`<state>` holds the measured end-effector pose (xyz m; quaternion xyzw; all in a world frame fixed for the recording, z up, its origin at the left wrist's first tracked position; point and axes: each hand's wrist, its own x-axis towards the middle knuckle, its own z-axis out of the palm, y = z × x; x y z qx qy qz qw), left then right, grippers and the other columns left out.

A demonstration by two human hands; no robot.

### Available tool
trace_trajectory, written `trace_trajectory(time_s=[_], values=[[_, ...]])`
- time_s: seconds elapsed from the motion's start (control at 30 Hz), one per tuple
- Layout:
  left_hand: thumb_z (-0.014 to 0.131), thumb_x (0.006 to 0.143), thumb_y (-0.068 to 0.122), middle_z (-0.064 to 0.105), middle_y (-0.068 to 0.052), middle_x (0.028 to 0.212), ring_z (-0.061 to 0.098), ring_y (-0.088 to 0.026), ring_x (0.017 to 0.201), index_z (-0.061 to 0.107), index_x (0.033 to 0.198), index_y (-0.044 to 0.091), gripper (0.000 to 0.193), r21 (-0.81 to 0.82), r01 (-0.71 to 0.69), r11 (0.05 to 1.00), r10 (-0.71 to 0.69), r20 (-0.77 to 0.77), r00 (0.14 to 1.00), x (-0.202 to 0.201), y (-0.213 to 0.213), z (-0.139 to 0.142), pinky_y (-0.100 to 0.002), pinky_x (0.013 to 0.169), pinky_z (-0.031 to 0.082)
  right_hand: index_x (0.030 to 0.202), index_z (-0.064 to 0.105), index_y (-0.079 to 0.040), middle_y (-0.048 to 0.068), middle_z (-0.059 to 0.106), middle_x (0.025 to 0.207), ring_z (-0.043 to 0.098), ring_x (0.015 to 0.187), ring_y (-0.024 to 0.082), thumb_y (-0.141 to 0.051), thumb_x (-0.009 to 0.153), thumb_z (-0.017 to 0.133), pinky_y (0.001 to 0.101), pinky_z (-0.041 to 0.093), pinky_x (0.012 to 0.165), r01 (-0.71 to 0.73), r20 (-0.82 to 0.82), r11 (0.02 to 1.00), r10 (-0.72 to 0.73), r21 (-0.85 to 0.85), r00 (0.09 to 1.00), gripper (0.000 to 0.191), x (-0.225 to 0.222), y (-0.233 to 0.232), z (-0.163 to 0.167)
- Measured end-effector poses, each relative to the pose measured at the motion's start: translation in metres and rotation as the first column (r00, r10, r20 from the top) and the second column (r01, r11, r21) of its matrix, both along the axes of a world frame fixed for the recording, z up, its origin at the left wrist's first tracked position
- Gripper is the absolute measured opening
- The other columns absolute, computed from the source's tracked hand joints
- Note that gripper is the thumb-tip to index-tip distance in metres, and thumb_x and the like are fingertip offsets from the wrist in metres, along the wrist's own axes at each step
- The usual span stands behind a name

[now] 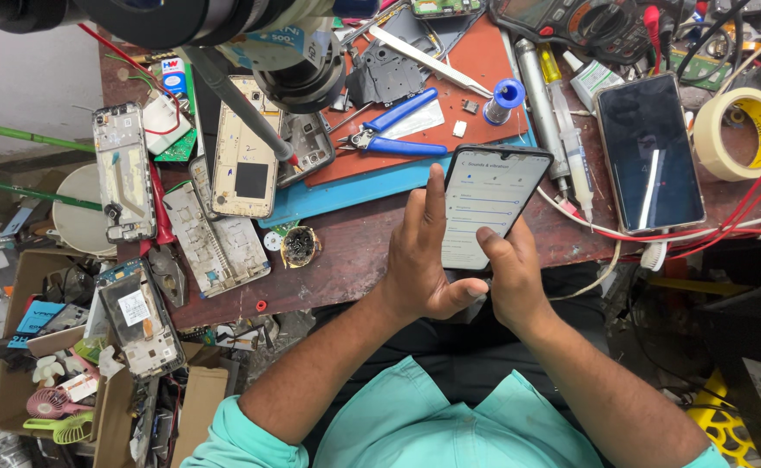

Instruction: The person solders a component on a smartphone motherboard using a soldering iron and tweezers, then reassembles the phone by placing the motherboard into the chassis and closing the back cover. The person tests the phone by powering it on and navigating the screen.

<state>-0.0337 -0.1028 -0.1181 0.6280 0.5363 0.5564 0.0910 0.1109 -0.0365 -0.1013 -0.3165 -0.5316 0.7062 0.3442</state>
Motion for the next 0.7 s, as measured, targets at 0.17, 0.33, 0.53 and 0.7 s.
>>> trace_trajectory(time_s=[0.17, 0.33, 0.53, 0.7], values=[[0.044, 0.096, 0.084, 0.051, -0.016, 0.116, 0.058, -0.022, 0.094, 0.005, 0.170, -0.002, 0.120, 0.004, 0.008, 1.000, -0.008, 0.010, 1.000, 0.000, -0.001, -0.004, -0.033, 0.078, 0.053, 0.137, 0.048, 0.003, 0.014, 0.062, 0.128, 0.060, 0.118, 0.021, -0.021, 0.100, 0.053, 0.0362, 0.048, 0.103, -0.011, -0.005, 1.000, 0.011, 0.016, 1.000, 0.045, 0.002, 0.000, -0.006], [0.043, 0.090, 0.085, 0.047, -0.025, 0.128, 0.055, -0.033, 0.104, 0.009, 0.168, -0.003, 0.123, 0.136, -0.056, 0.989, 0.070, -0.097, 0.993, 0.001, -0.006, -0.004, -0.044, 0.086, 0.050, 0.140, 0.046, -0.003, 0.013, 0.057, 0.133, 0.056, 0.123, 0.020, -0.045, 0.099, 0.055, 0.0361, 0.045, 0.107, -0.092, -0.137, 0.993, 0.102, 0.077, 0.985, 0.059, 0.006, -0.001, -0.011], [0.052, 0.094, 0.086, 0.043, -0.010, 0.112, 0.051, -0.027, 0.093, 0.010, 0.166, 0.014, 0.111, 0.561, 0.151, 0.814, 0.031, -0.300, 0.953, -0.004, -0.005, 0.010, -0.043, 0.080, 0.045, 0.112, 0.063, -0.006, 0.022, 0.066, 0.117, 0.066, 0.113, 0.035, -0.069, 0.100, 0.049, 0.0515, 0.055, 0.100, -0.320, -0.070, 0.794, 0.411, 0.517, 0.909, 0.065, 0.019, 0.016, 0.003], [0.048, 0.107, 0.060, 0.045, -0.008, 0.114, 0.056, -0.023, 0.092, 0.014, 0.165, 0.030, 0.073, 0.706, 0.226, 0.671, 0.128, -0.410, 0.903, 0.004, -0.003, 0.016, -0.041, 0.080, 0.049, 0.103, 0.065, -0.008, 0.022, 0.067, 0.103, 0.071, 0.101, 0.035, -0.076, 0.099, 0.031, 0.0603, 0.062, 0.092, -0.115, -0.356, 0.640, 0.558, 0.760, 0.750, 0.076, 0.002, 0.023, 0.008]])
